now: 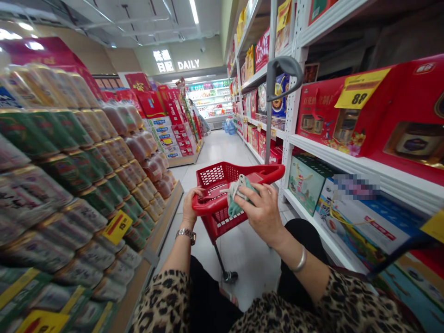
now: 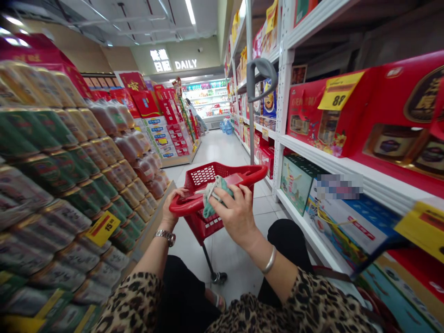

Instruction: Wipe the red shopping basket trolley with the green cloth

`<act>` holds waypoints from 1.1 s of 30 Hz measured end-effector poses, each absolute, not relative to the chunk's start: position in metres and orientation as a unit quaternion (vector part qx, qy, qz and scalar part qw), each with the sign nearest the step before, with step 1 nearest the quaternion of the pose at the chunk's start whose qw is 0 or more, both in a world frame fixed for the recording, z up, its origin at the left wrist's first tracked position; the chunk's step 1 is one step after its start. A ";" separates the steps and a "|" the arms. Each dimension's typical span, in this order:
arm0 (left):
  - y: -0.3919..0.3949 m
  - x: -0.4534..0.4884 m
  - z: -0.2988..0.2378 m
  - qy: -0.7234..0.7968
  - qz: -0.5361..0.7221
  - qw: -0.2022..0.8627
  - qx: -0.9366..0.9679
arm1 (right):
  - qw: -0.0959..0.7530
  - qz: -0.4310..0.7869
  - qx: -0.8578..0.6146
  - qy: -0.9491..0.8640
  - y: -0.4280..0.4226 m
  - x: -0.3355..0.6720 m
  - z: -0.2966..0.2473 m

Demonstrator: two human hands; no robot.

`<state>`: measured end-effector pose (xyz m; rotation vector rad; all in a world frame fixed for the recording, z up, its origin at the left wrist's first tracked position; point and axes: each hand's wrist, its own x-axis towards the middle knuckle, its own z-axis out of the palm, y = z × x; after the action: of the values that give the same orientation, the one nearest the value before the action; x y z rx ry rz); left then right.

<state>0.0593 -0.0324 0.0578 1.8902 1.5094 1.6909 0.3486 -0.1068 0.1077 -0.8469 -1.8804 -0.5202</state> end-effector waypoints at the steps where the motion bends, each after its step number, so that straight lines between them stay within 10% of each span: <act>1: -0.034 0.059 0.058 0.506 0.573 0.099 0.638 | 0.488 -0.212 -0.362 -0.765 -0.104 0.352 0.109; 16: -0.075 0.085 0.085 0.530 0.627 0.140 0.554 | 0.495 -0.187 -0.355 -0.771 -0.091 0.352 0.116; 33: -0.105 0.121 0.102 0.523 0.548 -0.142 0.637 | 0.503 -0.181 -0.296 -0.792 -0.100 0.329 0.121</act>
<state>0.1212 -0.1054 0.1025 2.2049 1.8112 1.8979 0.3292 -0.1000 0.1214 -0.7143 -1.9116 -0.4364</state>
